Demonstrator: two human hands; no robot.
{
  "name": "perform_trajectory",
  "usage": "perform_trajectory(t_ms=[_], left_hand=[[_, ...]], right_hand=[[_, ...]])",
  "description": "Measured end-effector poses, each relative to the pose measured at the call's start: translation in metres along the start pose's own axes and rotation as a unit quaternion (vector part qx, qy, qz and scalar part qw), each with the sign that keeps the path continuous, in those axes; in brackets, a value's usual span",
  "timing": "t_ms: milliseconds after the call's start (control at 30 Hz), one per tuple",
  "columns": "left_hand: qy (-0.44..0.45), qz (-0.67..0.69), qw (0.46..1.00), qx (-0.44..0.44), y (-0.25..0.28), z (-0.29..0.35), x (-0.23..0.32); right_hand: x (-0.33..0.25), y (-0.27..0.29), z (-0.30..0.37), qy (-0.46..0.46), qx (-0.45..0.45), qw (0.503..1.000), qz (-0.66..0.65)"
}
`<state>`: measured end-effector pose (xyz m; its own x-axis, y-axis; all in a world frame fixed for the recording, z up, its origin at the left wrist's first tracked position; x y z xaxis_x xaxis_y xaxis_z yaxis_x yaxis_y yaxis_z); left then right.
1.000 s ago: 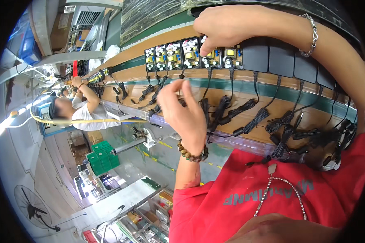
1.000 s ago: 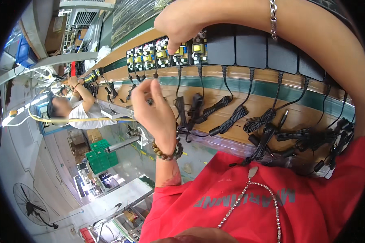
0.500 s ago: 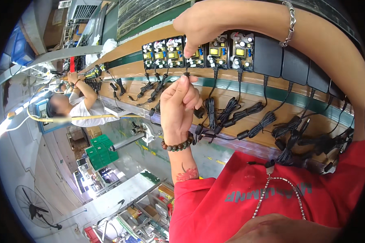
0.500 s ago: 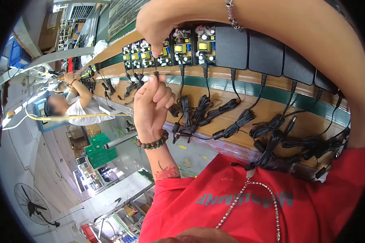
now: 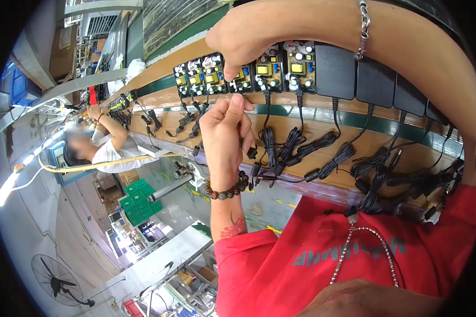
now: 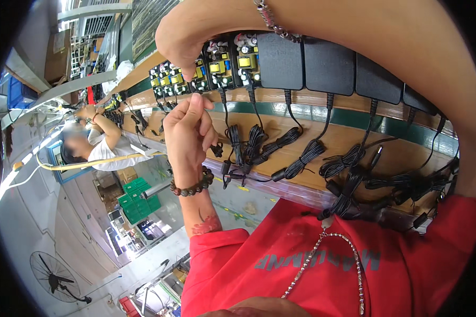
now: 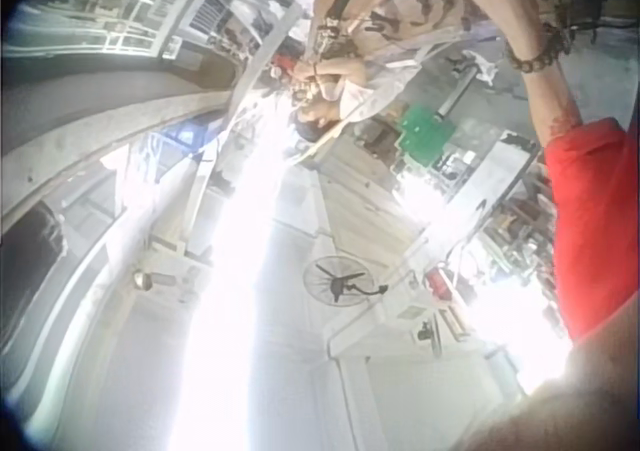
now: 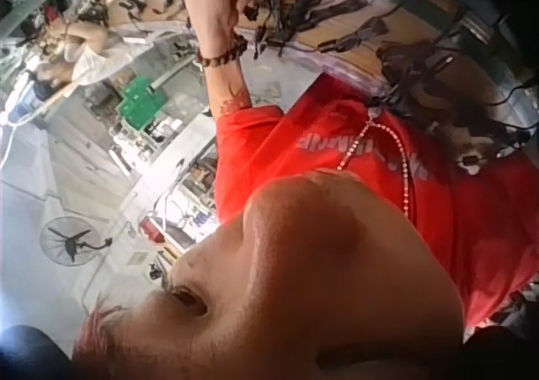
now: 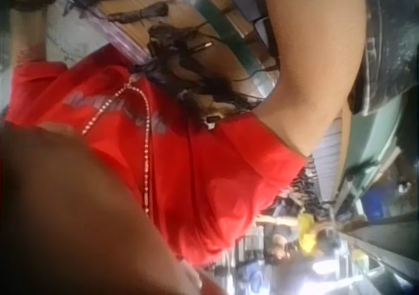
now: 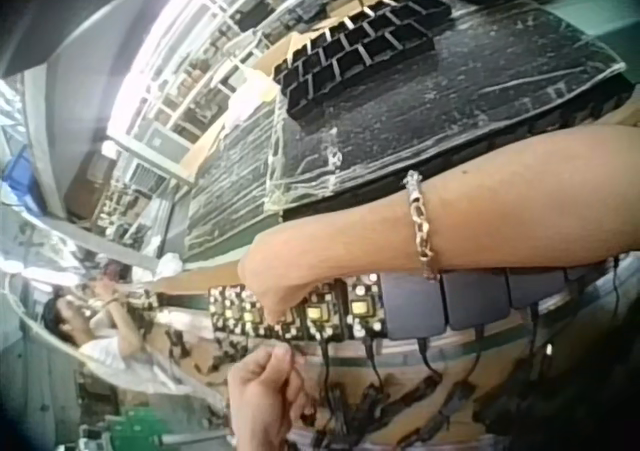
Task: The recorder is seen assembling electronic circuit boards by connecting wire harnesses and placing them into housings on a production floor.
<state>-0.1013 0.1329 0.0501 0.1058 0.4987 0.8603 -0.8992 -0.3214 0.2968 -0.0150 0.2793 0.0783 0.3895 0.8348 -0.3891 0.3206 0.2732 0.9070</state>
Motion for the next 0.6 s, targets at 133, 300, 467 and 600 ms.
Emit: perform_trajectory(t_ms=[133, 300, 467, 600], left_hand=[[0.09, 0.01, 0.992, -0.084, 0.005, -0.01, 0.005], [0.172, -0.011, 0.973, -0.156, 0.014, -0.017, 0.013], [0.121, -0.01, 0.988, -0.094, 0.004, -0.002, 0.004], [0.0, -0.089, 0.996, 0.015, 0.009, 0.001, -0.009]], right_hand=[[-0.005, -0.007, -0.007, 0.136, -0.028, 0.99, 0.036], [-0.004, 0.003, 0.005, -0.001, -0.038, 0.999, -0.002], [-0.013, 0.016, 0.019, 0.022, -0.057, 0.998, -0.018], [-0.008, -0.011, 0.012, 0.13, 0.213, 0.965, -0.078]])
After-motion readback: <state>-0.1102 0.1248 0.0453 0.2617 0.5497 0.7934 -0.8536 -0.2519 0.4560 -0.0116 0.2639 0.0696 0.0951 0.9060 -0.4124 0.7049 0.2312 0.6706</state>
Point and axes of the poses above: each hand's wrist, its own z-axis away from the middle knuckle, its own y-axis out of the back of the hand, x = y × z, the point moved 5 cm from there along -z, towards the middle knuckle, and after that the axes turned 9 degrees about x, right-handed, at the moved point
